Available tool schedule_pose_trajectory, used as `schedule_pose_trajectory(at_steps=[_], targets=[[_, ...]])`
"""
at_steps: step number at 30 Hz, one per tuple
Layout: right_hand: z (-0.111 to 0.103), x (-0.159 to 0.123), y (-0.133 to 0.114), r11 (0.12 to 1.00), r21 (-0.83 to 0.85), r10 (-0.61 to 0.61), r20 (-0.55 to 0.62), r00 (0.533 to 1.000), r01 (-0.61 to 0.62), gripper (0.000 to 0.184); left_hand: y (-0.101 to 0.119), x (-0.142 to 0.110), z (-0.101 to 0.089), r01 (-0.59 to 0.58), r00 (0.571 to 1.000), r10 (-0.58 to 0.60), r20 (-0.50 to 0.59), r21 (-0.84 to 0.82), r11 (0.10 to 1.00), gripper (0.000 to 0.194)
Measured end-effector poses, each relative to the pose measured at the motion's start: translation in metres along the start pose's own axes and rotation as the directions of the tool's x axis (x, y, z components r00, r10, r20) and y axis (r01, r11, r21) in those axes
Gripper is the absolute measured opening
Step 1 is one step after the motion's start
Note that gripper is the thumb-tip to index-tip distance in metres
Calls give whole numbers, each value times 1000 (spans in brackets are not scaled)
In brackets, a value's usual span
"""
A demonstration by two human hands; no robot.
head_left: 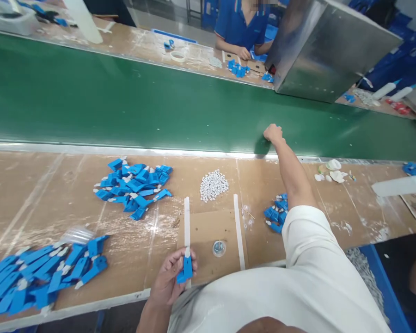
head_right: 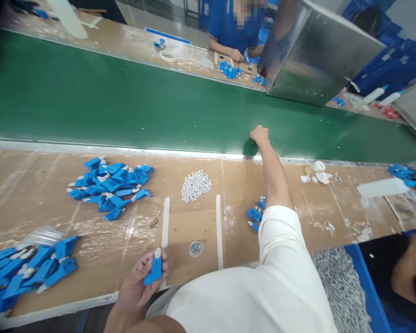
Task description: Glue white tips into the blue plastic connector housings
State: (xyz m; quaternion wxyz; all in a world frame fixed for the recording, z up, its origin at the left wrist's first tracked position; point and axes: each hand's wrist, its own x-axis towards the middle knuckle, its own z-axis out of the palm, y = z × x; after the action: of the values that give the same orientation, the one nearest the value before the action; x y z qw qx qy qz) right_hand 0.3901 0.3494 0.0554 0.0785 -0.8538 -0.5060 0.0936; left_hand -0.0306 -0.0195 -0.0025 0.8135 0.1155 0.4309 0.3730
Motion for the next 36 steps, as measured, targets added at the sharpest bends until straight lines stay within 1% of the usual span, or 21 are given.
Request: schedule_pose_trajectory(at_steps=[2,4,6,8,10,11,13,15,17,18,20,22,23,24,26,27,28,30,31,33,36], targets=[[-10,-19,21,999,38,-3,76,997,0,27,1,-5,2,-15,1000,15,-4,-4,1000,35],[-16,-50,50,996,82,-34,162,986,21,22,2,-7,3,-29,1000,29,11,4,1000,35],[-17,-91,82,989,129,-98,259,961,67,20,2,-7,2,-56,998,56,30,22,998,37],[-16,-135,112,979,166,-166,343,925,115,22,1,-4,-2,-69,996,66,53,51,996,39],[-17,-172,139,964,201,-242,377,894,176,27,1,0,-7,-68,995,61,82,79,995,40],[-18,-185,152,952,217,-284,376,882,215,30,1,2,-9,-68,993,59,100,90,994,40],[-24,-201,172,930,236,-351,337,874,283,34,1,4,-11,-92,988,79,131,95,991,41],[-27,-205,184,920,218,-375,240,896,326,41,1,6,-12,-131,981,117,152,82,988,42],[-26,-202,189,920,186,-372,139,918,345,48,0,6,-12,-162,976,150,156,65,985,41],[-24,-201,189,917,177,-380,116,917,358,49,0,7,-13,-173,975,163,155,56,983,41],[-17,-202,184,909,176,-401,128,907,377,51,-2,7,-13,-192,970,185,155,32,981,39],[-12,-210,174,904,183,-411,117,904,387,51,-3,8,-12,-209,965,206,165,3,978,39],[-11,-217,167,902,178,-410,67,910,393,51,-3,8,-12,-212,962,211,173,-9,977,39],[-10,-226,159,900,168,-406,-9,914,402,49,-2,8,-11,-212,960,212,181,-22,977,39],[-10,-250,138,894,156,-396,-166,903,421,45,-1,9,-8,-199,962,205,181,-52,979,40],[-8,-263,126,886,171,-397,-204,895,432,42,1,9,-6,-189,965,198,174,-71,979,40],[-6,-277,113,873,211,-402,-196,894,439,39,3,9,-4,-180,967,193,165,-93,979,39],[3,-304,87,845,327,-420,-80,904,422,34,8,10,0,-174,971,193,142,-136,975,33],[9,-314,75,839,353,-435,-25,900,415,31,11,10,2,-176,972,196,132,-153,972,29],[20,-330,56,841,328,-464,28,885,430,24,15,10,7,-184,973,205,107,-180,966,21],[32,-340,43,850,275,-476,31,879,450,18,21,13,12,-177,978,195,70,-211,961,14]])
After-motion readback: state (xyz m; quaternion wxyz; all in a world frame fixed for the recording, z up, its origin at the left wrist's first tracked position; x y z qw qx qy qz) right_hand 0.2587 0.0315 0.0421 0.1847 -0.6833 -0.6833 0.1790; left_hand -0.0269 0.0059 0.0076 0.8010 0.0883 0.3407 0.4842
